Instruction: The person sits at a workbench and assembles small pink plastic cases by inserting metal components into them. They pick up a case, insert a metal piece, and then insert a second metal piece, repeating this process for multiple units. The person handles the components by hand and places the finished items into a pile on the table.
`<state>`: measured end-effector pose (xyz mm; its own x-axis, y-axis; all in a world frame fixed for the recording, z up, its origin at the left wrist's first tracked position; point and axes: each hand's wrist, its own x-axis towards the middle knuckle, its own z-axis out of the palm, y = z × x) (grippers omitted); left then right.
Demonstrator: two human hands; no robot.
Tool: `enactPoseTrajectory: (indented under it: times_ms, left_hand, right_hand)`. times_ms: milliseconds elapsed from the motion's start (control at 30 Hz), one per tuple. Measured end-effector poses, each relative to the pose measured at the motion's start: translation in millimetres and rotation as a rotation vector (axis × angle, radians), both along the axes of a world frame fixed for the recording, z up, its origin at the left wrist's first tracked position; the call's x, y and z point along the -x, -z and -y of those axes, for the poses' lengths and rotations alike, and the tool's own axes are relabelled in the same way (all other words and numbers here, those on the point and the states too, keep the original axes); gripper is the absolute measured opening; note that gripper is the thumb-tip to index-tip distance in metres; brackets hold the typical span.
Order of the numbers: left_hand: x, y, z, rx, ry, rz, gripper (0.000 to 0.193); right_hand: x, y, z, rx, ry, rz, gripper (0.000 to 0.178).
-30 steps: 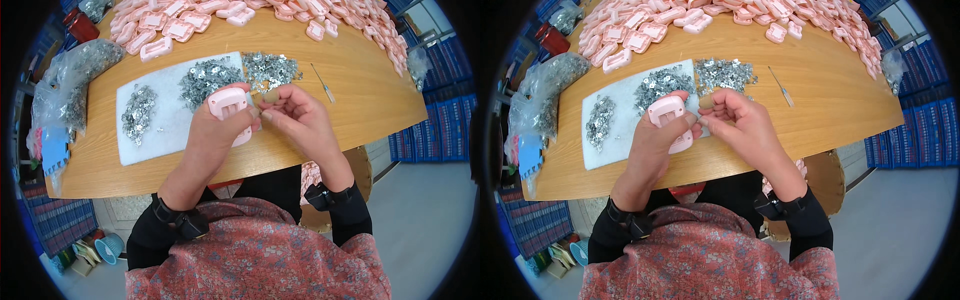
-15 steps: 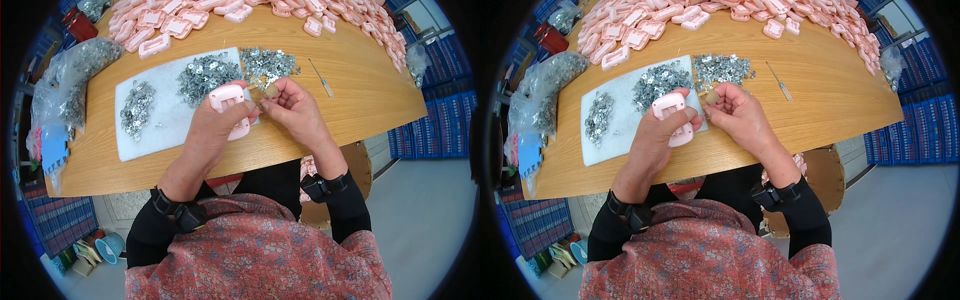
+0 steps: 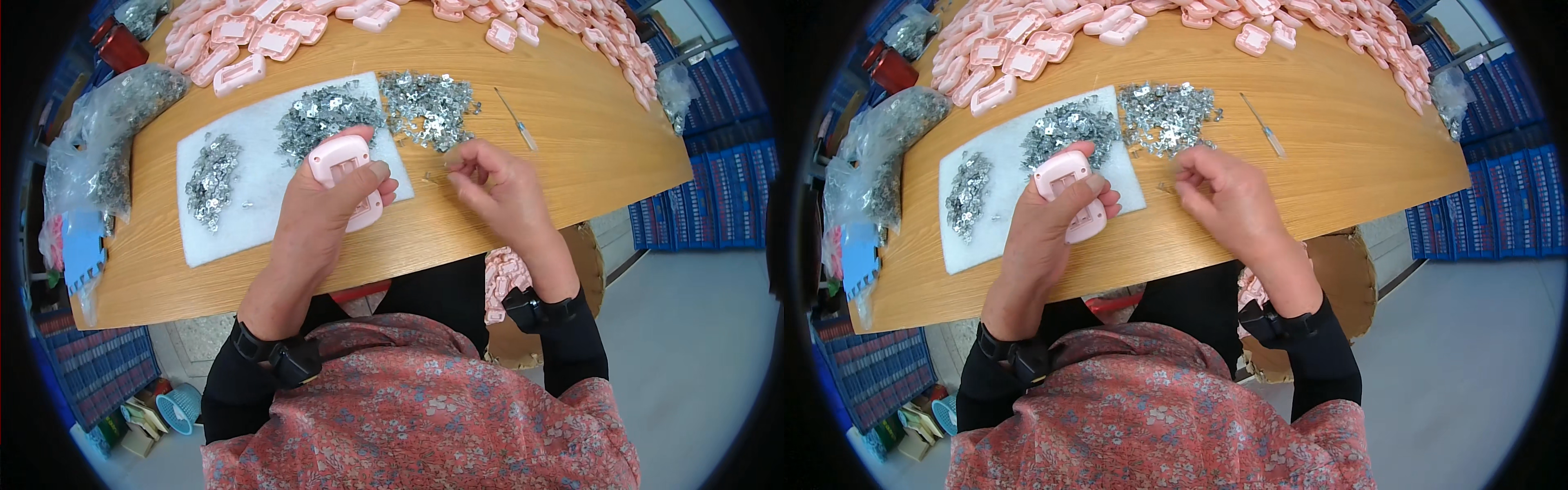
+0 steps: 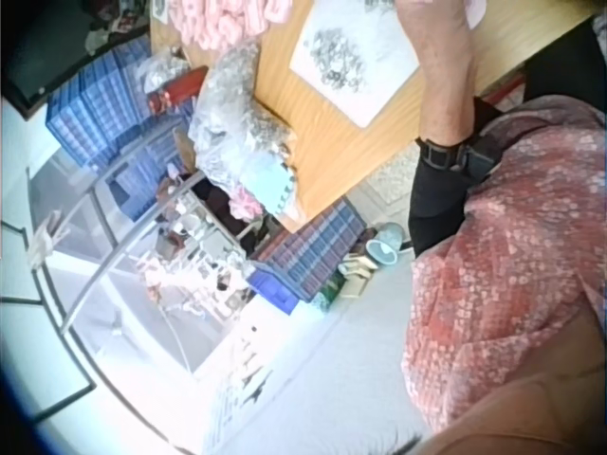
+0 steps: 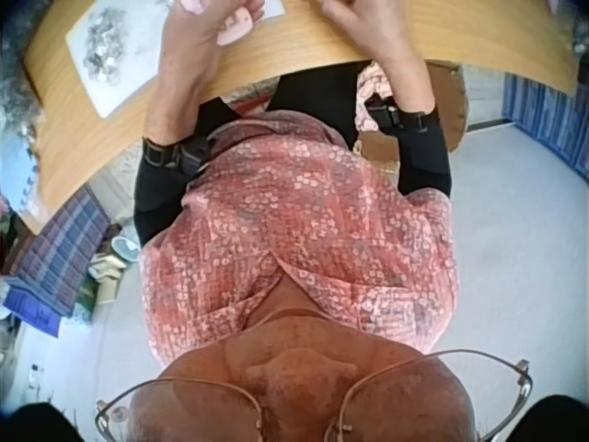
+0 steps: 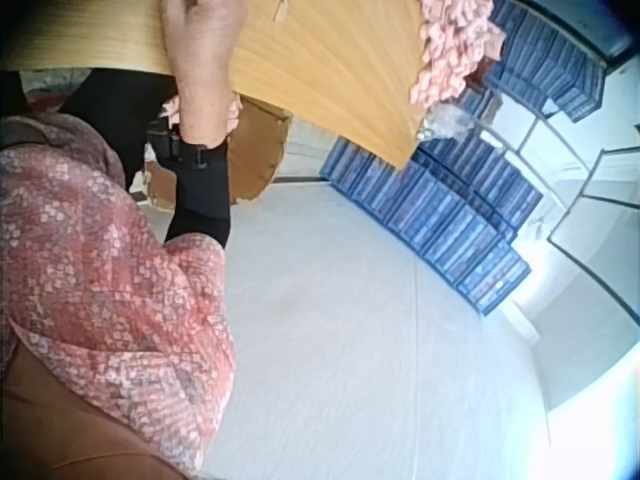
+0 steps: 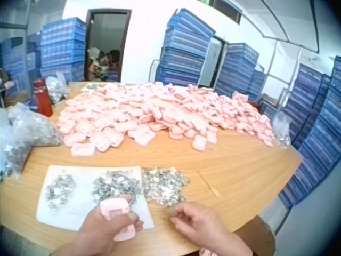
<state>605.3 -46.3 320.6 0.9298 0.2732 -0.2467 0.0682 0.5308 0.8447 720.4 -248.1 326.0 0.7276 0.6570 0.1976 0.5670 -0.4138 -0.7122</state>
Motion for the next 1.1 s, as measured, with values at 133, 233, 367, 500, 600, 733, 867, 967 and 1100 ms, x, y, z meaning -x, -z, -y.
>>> enactPoseTrajectory:
  times_ms: [133, 233, 367, 500, 600, 733, 867, 967, 1100]
  left_hand:
    - [2, 3, 3, 0.005, 0.03, 0.004, 0.046]
    - [4, 2, 4, 0.021, 0.037, -0.016, 0.046]
    - [2, 1, 8, 0.102, 0.073, -0.075, 0.046]
    - [-1, 5, 13, 0.202, 0.109, -0.056, 0.046]
    - [0, 4, 12, 0.229, 0.106, -0.029, 0.047]
    - [2, 2, 4, 0.13, 0.134, -0.012, 0.045]
    - [4, 4, 0, -0.074, 0.166, 0.02, 0.046]
    - [8, -1, 1, -0.207, 0.186, 0.03, 0.044]
    - [12, -2, 2, -0.147, 0.214, 0.056, 0.041]
  right_hand:
    - [4, 14, -12, 0.03, -0.078, 0.181, 0.016]
    - [5, 15, -16, -0.004, -0.084, 0.28, 0.018]
    - [14, 1, -18, -0.081, -0.084, 0.303, 0.02]
    - [26, -14, -24, -0.156, -0.238, 0.475, 0.026]
    - [29, -15, -28, -0.22, -0.307, 0.544, 0.029]
    - [31, -20, -24, -0.2, -0.283, 0.416, 0.025]
    - [28, -23, -19, -0.155, -0.13, -0.015, 0.021]
    - [24, -20, -20, -0.19, -0.154, -0.361, 0.021]
    - [17, -14, -21, -0.288, -0.21, -0.758, 0.024]
